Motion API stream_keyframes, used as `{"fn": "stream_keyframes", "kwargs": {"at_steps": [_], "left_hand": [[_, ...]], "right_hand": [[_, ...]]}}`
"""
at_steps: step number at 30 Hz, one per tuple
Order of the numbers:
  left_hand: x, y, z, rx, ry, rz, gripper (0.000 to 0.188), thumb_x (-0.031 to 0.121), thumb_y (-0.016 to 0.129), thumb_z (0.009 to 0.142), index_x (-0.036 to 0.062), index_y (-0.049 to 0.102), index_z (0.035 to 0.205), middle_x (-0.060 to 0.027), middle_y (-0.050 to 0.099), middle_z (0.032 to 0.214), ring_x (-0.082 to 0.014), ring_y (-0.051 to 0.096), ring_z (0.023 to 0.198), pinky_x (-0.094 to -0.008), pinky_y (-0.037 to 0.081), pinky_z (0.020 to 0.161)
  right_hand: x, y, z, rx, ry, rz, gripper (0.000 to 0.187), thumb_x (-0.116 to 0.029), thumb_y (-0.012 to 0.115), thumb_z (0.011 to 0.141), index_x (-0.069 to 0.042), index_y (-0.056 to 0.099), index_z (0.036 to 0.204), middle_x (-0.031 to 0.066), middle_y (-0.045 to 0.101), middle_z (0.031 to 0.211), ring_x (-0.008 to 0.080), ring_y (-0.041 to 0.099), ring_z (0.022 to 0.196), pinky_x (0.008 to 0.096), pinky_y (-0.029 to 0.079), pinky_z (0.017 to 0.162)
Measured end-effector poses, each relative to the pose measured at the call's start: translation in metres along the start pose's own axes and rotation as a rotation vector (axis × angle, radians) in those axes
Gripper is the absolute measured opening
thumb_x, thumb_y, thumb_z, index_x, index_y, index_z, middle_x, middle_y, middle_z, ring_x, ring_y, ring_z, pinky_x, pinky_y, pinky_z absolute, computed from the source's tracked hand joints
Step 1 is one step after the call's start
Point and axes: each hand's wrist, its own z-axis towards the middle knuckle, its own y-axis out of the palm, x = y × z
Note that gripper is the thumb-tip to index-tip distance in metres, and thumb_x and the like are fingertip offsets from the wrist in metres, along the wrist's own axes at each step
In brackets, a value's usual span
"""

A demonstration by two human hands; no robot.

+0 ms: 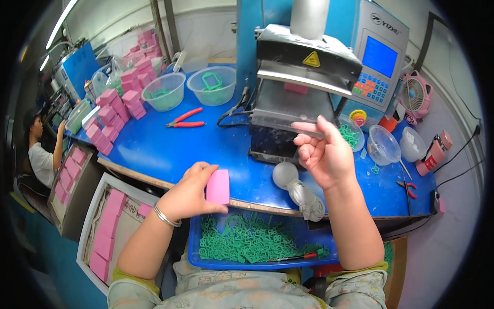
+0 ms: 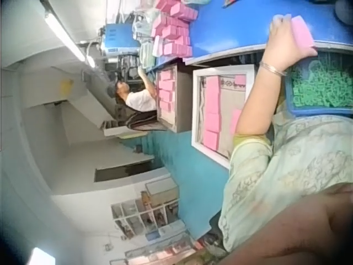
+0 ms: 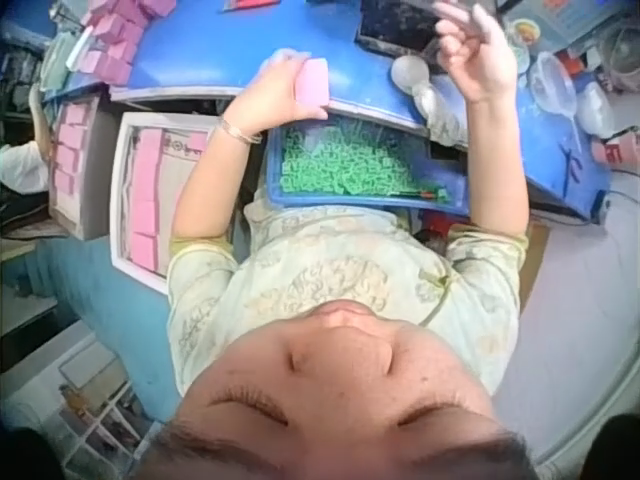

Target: Cleaning and assembling small green plastic components into pink plastic bases at a production workstation.

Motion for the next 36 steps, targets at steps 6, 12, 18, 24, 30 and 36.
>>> {"fn": "stream_keyframes", "kwargs": {"at_steps": [6,12,18,24,30,36], "left_hand": [[0.007,-0.012,-0.004,0.053,-0.057,-0.080,0.087,0.034,0.083,0.053,0.0018,0.041,0.122,-0.0160,0.044,0.116,-0.0301,0.046,0.107,-0.0379,0.040,0.089],[0.041,-0.034,-0.009,0.423,0.151,-0.336,0.089,0.040,0.083,0.053,0.0025,0.041,0.122,-0.0123,0.045,0.115,-0.0266,0.045,0.106,-0.0363,0.039,0.088],[0.056,-0.011,0.004,0.060,0.132,-0.168,0.079,0.035,0.081,0.055,-0.0015,0.047,0.115,-0.0164,0.051,0.112,-0.0323,0.045,0.106,-0.0393,0.037,0.092],[0.023,-0.008,0.008,0.353,-0.088,0.002,0.073,0.036,0.081,0.053,0.0008,0.049,0.109,-0.0169,0.052,0.109,-0.0323,0.047,0.102,-0.0400,0.038,0.090],[0.058,-0.003,-0.044,0.299,0.379,0.098,0.049,0.043,0.074,0.061,0.0180,0.054,0.098,-0.0104,0.050,0.113,-0.0303,0.043,0.110,-0.0521,0.031,0.094],[0.060,0.007,-0.051,0.496,0.509,0.031,0.026,0.022,0.069,0.072,0.0262,0.057,0.094,-0.0034,0.046,0.116,-0.0266,0.039,0.116,-0.0556,0.035,0.098]], "right_hand": [[0.025,-0.011,-0.069,-0.304,0.043,-0.004,0.041,-0.024,0.041,0.090,0.008,0.051,0.113,0.0271,0.059,0.102,0.0260,0.063,0.064,0.0307,0.052,0.053],[0.036,-0.029,-0.106,-0.510,0.414,0.245,0.060,-0.009,0.042,0.088,-0.002,0.013,0.140,0.0341,0.051,0.113,0.0306,0.064,0.067,0.0329,0.052,0.062],[0.081,-0.024,-0.109,-0.529,0.745,0.160,0.059,-0.008,0.041,0.090,-0.001,0.011,0.140,0.0322,0.052,0.112,0.0239,0.064,0.065,0.0323,0.052,0.063],[0.104,-0.023,-0.119,-0.582,0.921,0.331,0.059,-0.011,0.041,0.092,-0.005,0.010,0.142,0.0290,0.053,0.114,0.0230,0.063,0.073,0.0296,0.051,0.069],[0.129,-0.028,-0.118,-0.634,0.636,-0.112,0.044,-0.010,0.044,0.092,-0.004,0.030,0.134,0.0189,0.057,0.111,0.0201,0.062,0.084,0.0283,0.050,0.072],[0.143,-0.038,-0.123,-0.625,0.440,-0.332,0.029,-0.010,0.046,0.092,-0.001,0.047,0.120,0.0098,0.061,0.100,0.0145,0.059,0.089,0.0268,0.048,0.075]]}}
